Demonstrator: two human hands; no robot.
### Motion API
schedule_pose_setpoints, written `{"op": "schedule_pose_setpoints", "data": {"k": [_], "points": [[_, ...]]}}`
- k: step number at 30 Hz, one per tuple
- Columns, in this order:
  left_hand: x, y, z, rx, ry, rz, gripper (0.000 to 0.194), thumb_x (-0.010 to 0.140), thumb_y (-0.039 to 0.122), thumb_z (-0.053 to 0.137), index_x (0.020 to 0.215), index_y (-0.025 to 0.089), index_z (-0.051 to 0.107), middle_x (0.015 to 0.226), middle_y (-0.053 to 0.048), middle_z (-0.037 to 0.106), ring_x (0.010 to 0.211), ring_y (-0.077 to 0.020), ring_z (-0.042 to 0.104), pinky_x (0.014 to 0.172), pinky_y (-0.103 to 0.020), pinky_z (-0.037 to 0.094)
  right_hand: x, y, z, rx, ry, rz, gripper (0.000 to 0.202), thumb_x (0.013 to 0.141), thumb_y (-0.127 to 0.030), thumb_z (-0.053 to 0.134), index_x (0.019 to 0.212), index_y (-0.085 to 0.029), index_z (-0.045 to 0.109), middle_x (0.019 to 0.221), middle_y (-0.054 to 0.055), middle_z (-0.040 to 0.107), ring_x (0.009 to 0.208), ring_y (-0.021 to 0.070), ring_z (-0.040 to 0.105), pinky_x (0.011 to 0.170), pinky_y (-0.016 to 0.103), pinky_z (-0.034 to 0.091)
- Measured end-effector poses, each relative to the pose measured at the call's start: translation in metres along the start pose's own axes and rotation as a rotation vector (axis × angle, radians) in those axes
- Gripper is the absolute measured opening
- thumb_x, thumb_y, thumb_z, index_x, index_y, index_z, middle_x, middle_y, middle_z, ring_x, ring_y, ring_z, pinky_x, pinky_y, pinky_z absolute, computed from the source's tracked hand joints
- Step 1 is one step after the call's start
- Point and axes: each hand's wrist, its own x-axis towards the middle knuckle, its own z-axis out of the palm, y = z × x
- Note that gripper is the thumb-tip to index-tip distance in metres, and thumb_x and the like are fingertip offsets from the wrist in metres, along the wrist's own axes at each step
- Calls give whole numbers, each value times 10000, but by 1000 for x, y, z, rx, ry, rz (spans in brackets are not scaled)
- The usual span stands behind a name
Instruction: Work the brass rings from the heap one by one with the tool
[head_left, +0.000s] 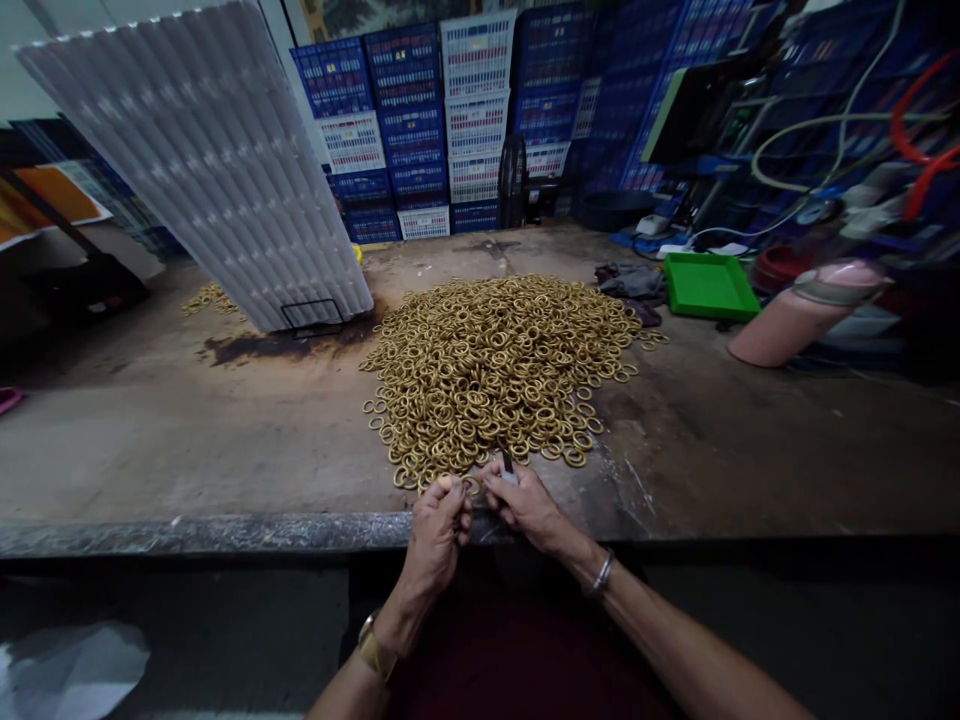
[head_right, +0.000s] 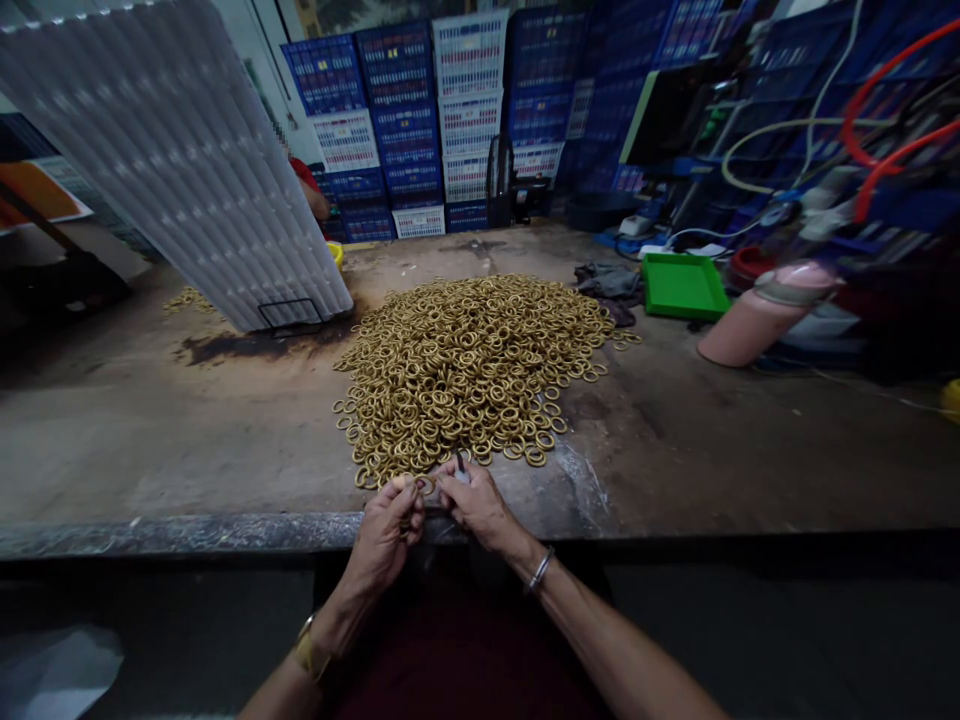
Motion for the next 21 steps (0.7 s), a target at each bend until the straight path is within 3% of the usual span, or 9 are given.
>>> {"op": "schedule_pose_setpoints", "data": {"k": [7, 17, 21], "points": [[-4, 4, 4, 297, -2, 115, 286, 714, 436, 599, 702, 152, 569, 602, 14, 544, 458, -54, 419, 419, -161, 305, 0, 0, 3, -12, -61, 15, 322, 732, -489, 505, 681, -177, 445, 518, -60, 469, 373, 33, 341, 331, 146, 242], [-5, 8, 4, 303, -66, 0, 319, 741, 473, 544, 696, 158, 507, 561, 46, 472, 411, -39, 377, 374, -154, 237, 2, -1, 4, -113, -9, -6, 279, 709, -448, 532, 688, -175, 477, 475, -70, 451, 360, 41, 333, 335, 159, 252], [-6, 5, 3, 209, -110, -20, 304, 756, 459, 540, 720, 159, 503, 580, 51, 465, 419, -30, 364, 381, -153, 222, 0, -6, 5, -84, -7, 13, 259, 712, -429, 517, 679, -177, 470, 483, -65, 466, 362, 41, 343, 342, 159, 253]]}}
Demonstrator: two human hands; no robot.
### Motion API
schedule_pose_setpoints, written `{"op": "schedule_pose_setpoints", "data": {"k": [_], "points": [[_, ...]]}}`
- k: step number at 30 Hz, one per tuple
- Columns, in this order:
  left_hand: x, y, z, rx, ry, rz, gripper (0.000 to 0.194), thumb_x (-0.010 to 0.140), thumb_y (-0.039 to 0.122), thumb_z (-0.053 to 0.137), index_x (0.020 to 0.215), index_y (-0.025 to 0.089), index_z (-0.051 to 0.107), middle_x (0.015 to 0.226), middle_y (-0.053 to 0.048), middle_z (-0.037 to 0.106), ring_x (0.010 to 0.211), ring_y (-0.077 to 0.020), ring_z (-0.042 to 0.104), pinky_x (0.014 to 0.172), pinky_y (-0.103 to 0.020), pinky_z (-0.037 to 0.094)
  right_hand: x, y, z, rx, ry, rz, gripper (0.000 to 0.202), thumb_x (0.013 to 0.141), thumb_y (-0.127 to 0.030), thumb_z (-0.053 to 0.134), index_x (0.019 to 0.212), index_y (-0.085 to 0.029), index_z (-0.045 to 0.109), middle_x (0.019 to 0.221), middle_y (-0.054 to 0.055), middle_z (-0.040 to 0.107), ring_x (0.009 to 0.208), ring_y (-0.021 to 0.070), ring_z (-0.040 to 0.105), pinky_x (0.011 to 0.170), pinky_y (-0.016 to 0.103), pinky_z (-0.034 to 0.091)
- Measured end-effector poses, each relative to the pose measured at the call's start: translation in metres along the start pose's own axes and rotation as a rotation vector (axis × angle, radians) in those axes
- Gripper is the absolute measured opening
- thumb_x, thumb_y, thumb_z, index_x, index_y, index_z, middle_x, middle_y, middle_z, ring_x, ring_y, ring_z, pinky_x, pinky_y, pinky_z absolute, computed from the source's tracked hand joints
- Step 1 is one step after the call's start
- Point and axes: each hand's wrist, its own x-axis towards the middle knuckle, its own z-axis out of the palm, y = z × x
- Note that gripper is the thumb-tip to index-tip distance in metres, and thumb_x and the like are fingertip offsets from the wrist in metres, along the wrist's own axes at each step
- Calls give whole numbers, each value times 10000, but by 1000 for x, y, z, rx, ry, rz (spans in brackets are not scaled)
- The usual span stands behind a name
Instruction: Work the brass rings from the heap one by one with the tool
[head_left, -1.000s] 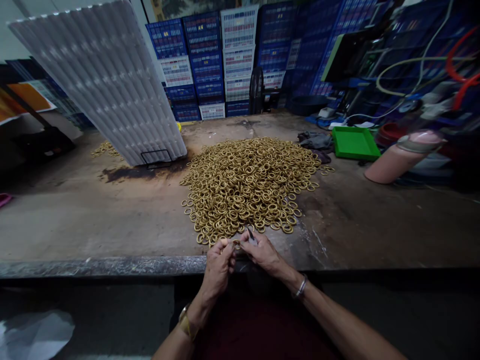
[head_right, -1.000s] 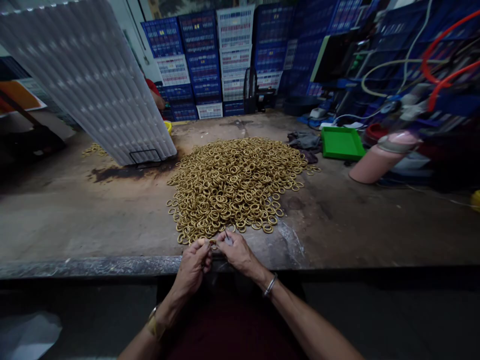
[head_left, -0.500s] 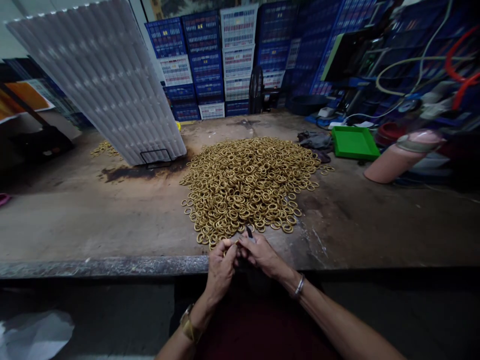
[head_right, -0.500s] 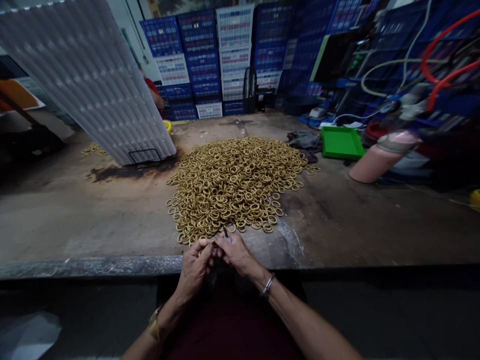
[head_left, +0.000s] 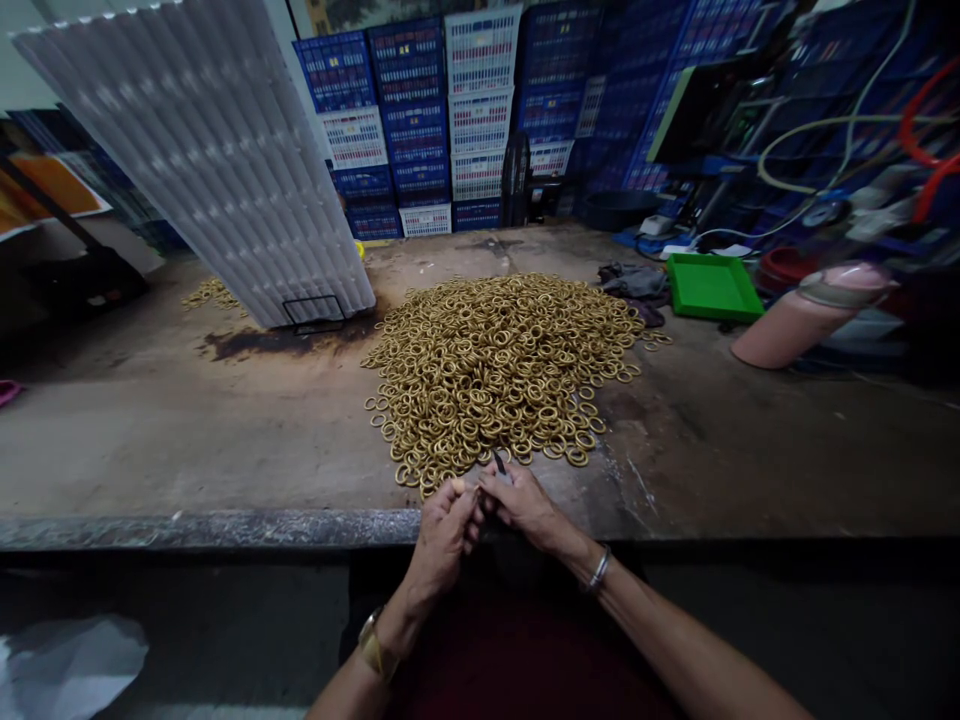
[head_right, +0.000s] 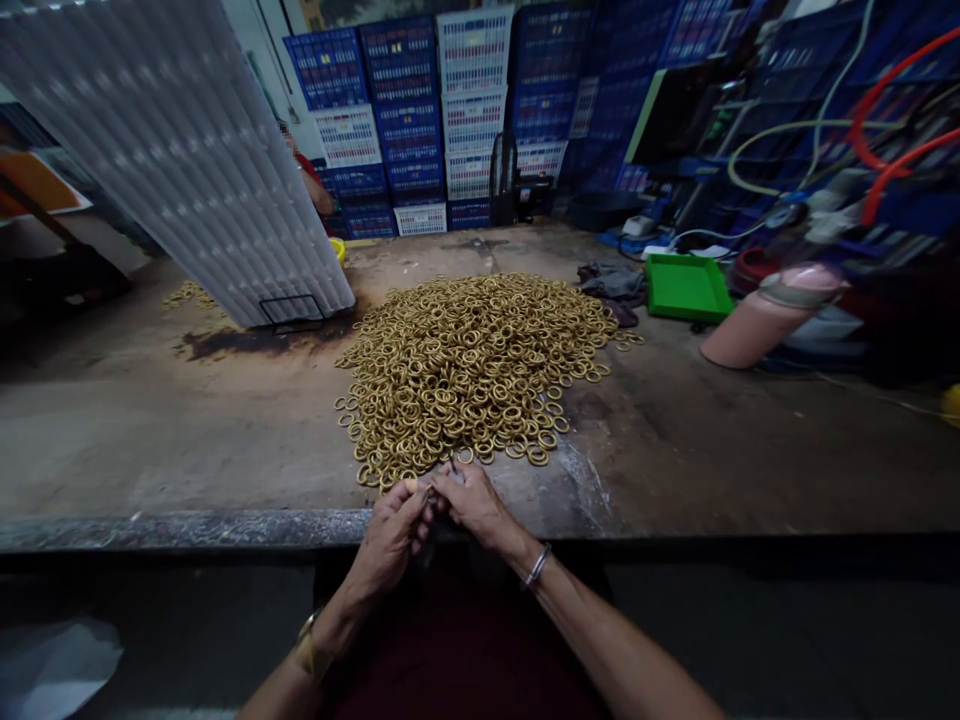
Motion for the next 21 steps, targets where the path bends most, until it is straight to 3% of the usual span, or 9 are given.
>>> {"op": "schedule_pose_setpoints", "data": {"k": [10, 15, 18, 21], "points": [[0, -6, -5, -142, -51, -19, 302, 753, 443, 562, 715, 163, 455, 577, 58, 460, 415, -24, 358, 373, -146, 211, 3, 6, 0, -63, 21, -67, 202, 738, -362, 486, 664, -174, 484, 485, -62, 444, 376, 51, 340, 359, 171, 268], [-1, -3, -4, -143, -24, -12, 301, 748, 446, 565, 734, 178, 430, 599, 56, 478, 427, -28, 376, 375, -139, 225, 3, 13, -7, -407, 131, -280, 138, 751, -254, 452, 668, -173, 527, 562, -21, 504, 523, 95, 447, 518, 203, 354], [-1, -2, -4, -106, -4, 5, 297, 756, 453, 551, 743, 177, 444, 610, 53, 478, 433, -28, 369, 377, -140, 228, -3, 17, -9, -612, 35, -428, 155, 778, -221, 416, 671, -180, 521, 595, -5, 534, 544, 104, 457, 535, 212, 330], [0, -2, -4, -50, 6, 30, 290, 768, 455, 532, 752, 175, 459, 613, 51, 476, 436, -30, 363, 380, -144, 231, -8, 20, -7, -741, -26, -473, 120, 741, -141, 414, 689, -182, 514, 597, -4, 556, 525, 102, 458, 519, 212, 296]]}}
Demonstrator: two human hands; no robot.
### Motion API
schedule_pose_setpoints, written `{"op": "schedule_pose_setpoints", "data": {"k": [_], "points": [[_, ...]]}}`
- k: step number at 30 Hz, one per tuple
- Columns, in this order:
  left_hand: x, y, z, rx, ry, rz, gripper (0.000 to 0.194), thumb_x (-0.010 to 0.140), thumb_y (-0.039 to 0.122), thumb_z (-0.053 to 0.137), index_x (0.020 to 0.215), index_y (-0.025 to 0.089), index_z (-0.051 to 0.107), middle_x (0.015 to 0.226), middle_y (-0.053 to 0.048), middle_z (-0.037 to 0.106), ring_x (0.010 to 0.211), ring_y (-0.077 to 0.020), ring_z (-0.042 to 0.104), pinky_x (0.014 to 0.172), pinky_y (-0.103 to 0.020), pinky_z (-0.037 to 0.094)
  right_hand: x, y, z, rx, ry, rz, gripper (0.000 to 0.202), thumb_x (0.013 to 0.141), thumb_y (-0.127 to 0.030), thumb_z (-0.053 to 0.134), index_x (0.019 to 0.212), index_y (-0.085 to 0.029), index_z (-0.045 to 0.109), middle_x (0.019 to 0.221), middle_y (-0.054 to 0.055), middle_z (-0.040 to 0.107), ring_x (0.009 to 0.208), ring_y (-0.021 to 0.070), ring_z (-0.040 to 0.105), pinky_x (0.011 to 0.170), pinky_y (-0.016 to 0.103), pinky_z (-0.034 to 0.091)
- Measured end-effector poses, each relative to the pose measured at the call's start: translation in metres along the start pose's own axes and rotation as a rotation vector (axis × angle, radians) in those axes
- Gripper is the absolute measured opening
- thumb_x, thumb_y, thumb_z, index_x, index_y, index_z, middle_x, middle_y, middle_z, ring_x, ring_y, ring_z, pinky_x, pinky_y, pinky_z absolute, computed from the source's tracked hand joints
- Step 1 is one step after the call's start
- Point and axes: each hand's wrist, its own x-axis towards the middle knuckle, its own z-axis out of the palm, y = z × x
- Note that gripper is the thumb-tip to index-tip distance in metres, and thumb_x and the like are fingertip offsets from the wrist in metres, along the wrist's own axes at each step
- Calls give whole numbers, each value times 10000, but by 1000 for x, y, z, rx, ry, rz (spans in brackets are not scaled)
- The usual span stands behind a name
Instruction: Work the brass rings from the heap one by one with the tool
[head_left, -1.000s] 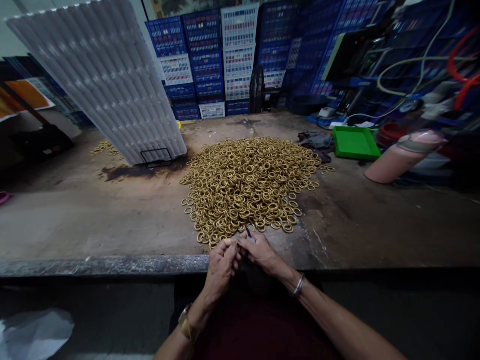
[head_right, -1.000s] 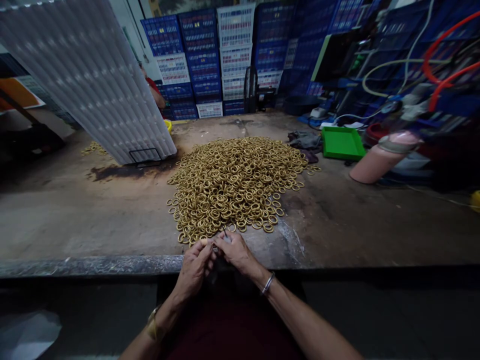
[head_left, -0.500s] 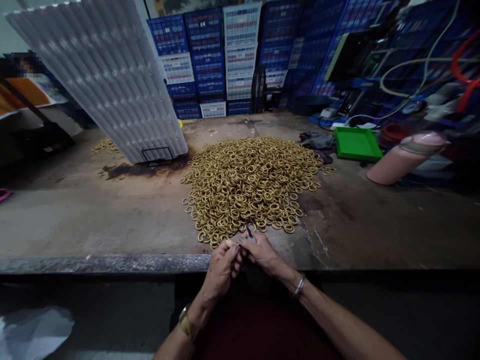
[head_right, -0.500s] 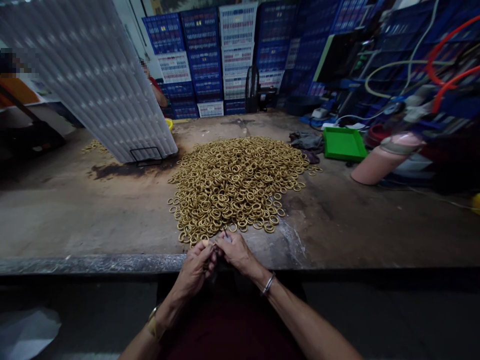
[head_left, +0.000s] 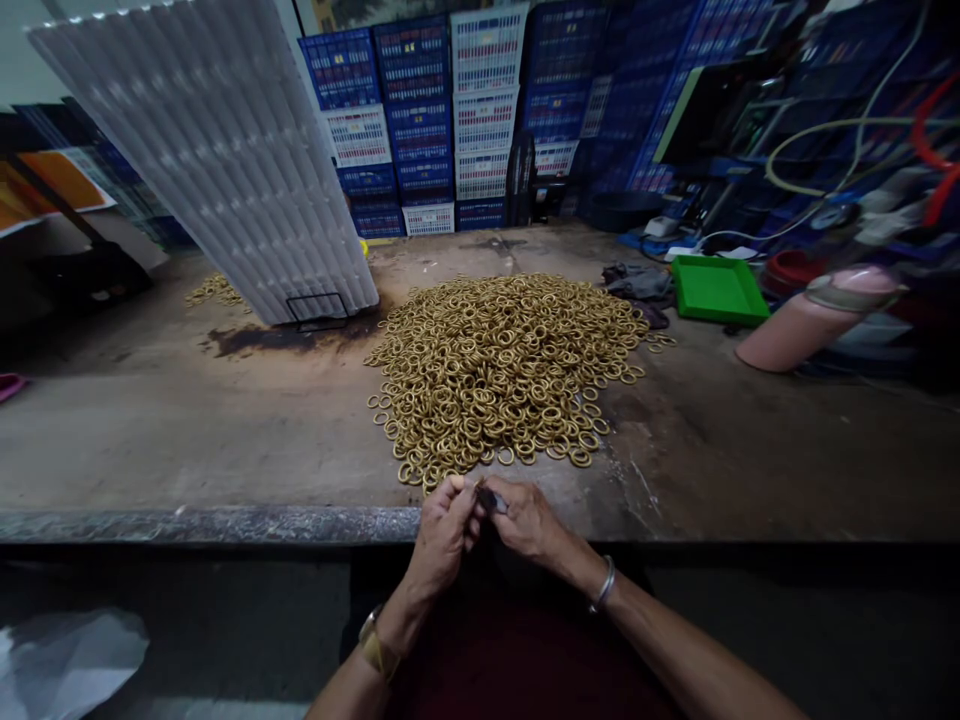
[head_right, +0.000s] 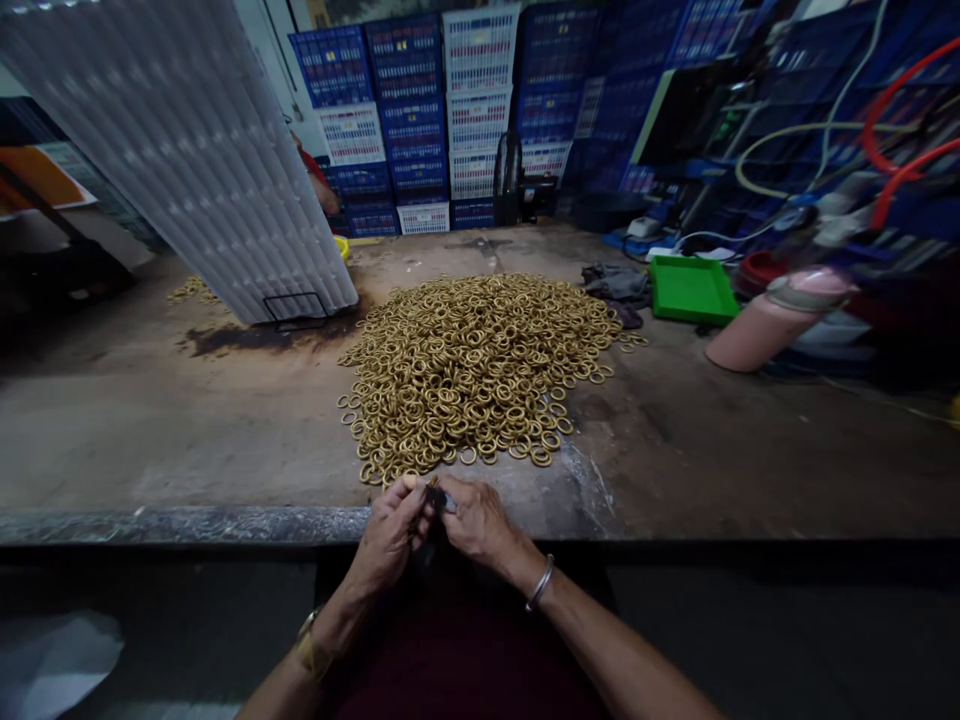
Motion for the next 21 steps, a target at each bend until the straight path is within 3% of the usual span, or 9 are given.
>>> {"op": "schedule_pose_setpoints", "data": {"k": [7, 11, 17, 21], "points": [[-2, 0, 1, 61, 34, 23, 316, 756, 474, 533, 710, 173, 449, 580, 57, 467, 424, -31, 359, 388, -150, 237, 1, -5, 1, -215, -25, 34, 137, 705, -112, 422, 736, -182, 535, 612, 4, 577, 534, 113, 467, 512, 221, 256], [-10, 4, 1, 1, -13, -3, 328, 744, 486, 550, 713, 176, 449, 573, 59, 464, 412, -28, 362, 380, -146, 233, 4, -1, -8, -346, -32, 148, 195, 710, -122, 431, 830, -189, 570, 682, 19, 617, 587, 131, 517, 538, 229, 266], [-12, 10, -3, -289, -64, -71, 283, 744, 414, 588, 743, 169, 447, 700, 16, 535, 458, -37, 410, 368, -143, 249, 10, 10, -24, -484, 125, 297, 209, 783, -171, 427, 943, -199, 560, 738, 32, 640, 674, 152, 571, 579, 232, 291], [-9, 4, -6, -332, -49, -91, 244, 770, 362, 570, 760, 144, 462, 810, -39, 574, 485, -37, 432, 366, -143, 261, 14, 14, -26, -554, 168, 306, 202, 829, -288, 452, 1002, -217, 529, 795, 38, 654, 717, 169, 591, 589, 237, 298]]}}
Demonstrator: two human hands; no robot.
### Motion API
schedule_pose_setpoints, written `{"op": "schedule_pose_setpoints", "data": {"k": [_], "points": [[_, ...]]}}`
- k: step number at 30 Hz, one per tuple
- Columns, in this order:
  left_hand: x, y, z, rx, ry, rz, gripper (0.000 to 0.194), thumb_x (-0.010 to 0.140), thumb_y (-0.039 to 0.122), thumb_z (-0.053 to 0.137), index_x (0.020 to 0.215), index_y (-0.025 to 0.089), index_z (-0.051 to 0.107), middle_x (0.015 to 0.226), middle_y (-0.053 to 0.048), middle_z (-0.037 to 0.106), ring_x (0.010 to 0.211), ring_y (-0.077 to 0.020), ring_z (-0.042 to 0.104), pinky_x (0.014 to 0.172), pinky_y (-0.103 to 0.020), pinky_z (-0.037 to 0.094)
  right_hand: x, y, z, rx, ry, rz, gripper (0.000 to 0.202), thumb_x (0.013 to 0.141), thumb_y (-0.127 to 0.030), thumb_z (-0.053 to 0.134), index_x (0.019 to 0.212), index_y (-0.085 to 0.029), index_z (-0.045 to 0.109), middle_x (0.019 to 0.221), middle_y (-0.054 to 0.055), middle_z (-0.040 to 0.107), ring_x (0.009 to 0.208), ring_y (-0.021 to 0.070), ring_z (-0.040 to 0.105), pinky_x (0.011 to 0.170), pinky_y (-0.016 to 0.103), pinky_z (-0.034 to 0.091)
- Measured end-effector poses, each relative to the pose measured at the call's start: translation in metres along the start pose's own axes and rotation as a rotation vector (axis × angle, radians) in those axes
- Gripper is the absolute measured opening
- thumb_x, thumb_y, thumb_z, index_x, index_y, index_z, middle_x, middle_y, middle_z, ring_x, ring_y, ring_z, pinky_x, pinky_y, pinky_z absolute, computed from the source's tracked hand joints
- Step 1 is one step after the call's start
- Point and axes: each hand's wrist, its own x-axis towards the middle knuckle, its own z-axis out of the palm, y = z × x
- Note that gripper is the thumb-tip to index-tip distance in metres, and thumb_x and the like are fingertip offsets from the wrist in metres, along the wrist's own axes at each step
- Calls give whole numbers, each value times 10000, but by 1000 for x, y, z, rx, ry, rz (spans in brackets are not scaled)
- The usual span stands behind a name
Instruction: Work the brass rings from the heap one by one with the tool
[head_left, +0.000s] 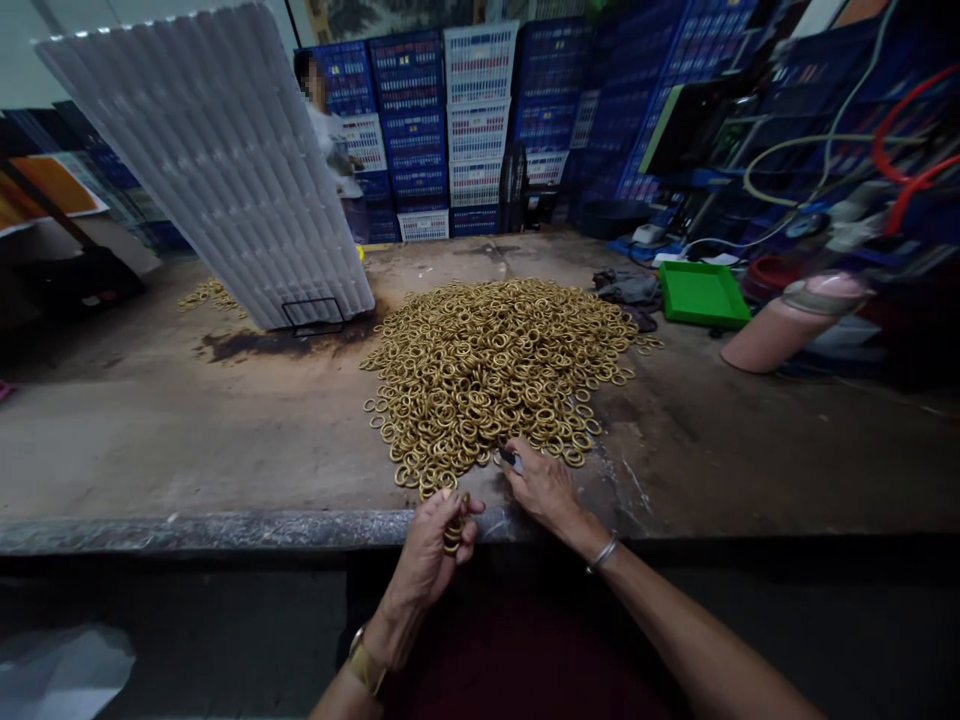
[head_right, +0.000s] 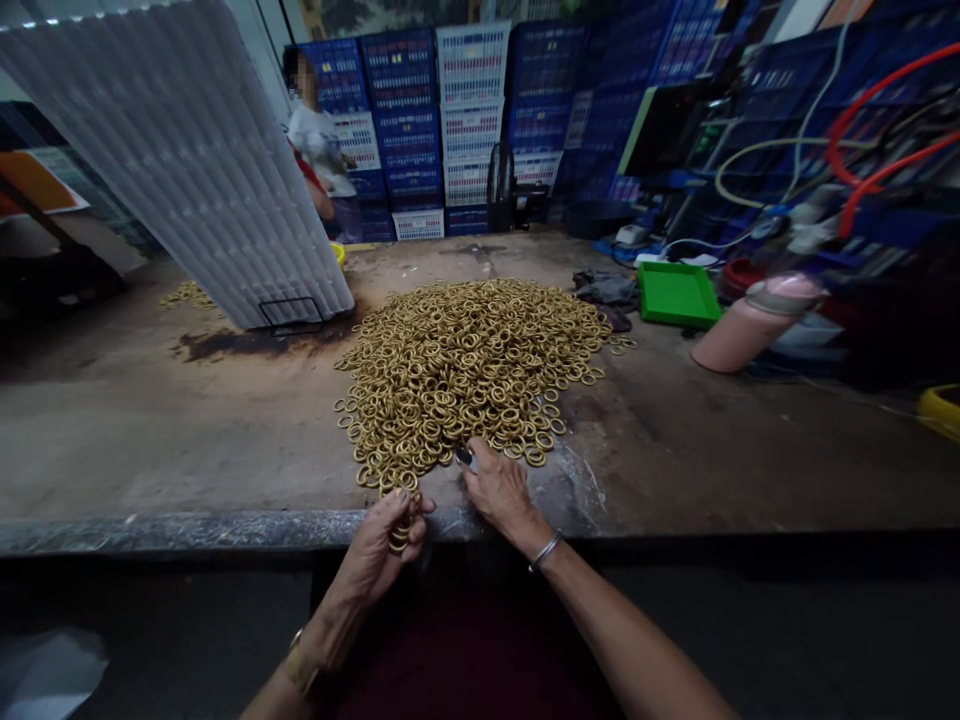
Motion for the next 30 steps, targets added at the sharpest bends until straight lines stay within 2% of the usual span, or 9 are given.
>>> {"op": "schedule_pose_setpoints", "data": {"k": [3, 7, 11, 15, 17, 21, 26, 30], "points": [[0, -2, -2, -23, -9, 18, 206, 776, 324, 562, 760, 147, 459, 789, -39, 579, 488, -46, 442, 371, -150, 280, 2, -1, 2, -59, -33, -7, 212, 829, -327, 467, 1010, -229, 516, 820, 39, 657, 722, 173, 595, 580, 239, 291], [-1, -1, -3, -82, -43, 22, 147, 771, 271, 557, 812, 166, 463, 747, -17, 570, 504, -62, 463, 388, -156, 301, 3, -3, 2, -100, -73, 18, 167, 822, -285, 462, 962, -225, 530, 837, 35, 655, 725, 166, 593, 576, 241, 281], [0, 2, -5, -134, -79, -10, 153, 732, 217, 588, 835, 168, 486, 726, -12, 559, 553, -85, 496, 399, -160, 322, -4, -1, 0, -63, -76, -80, 149, 798, -208, 449, 911, -210, 546, 817, 26, 648, 729, 153, 582, 582, 238, 277], [2, 2, -4, -150, -92, -29, 152, 742, 264, 604, 782, 150, 513, 729, -20, 550, 593, -90, 507, 409, -156, 325, -11, 4, -2, 47, -145, -209, 146, 807, -228, 437, 872, -212, 566, 784, 17, 645, 709, 147, 571, 588, 229, 290], [2, 2, -4, -143, -83, -26, 173, 746, 292, 609, 763, 143, 521, 735, -22, 548, 607, -91, 509, 412, -157, 325, -11, 6, -2, 115, -132, -179, 146, 812, -253, 448, 888, -213, 566, 792, 19, 645, 715, 150, 571, 594, 228, 303], [4, 2, -6, -132, -40, -31, 224, 711, 318, 647, 728, 139, 513, 737, -19, 543, 617, -92, 509, 408, -156, 316, -10, 5, 1, 141, -53, 9, 185, 805, -310, 488, 935, -197, 553, 783, 33, 641, 691, 161, 567, 583, 237, 312], [5, 0, -6, -162, -19, -43, 267, 698, 318, 661, 703, 157, 448, 672, 25, 479, 552, -64, 471, 400, -149, 300, -14, -1, 5, 95, -46, -57, 237, 808, -339, 499, 1008, -217, 536, 978, 51, 616, 818, 176, 565, 619, 247, 322], [6, -3, -1, -58, -4, -23, 321, 685, 355, 667, 676, 166, 408, 608, 60, 402, 468, -35, 393, 373, -139, 266, -14, 1, 7, 109, -65, -73, 249, 792, -295, 516, 1026, -210, 523, 1000, 55, 596, 851, 178, 551, 638, 252, 331]]}}
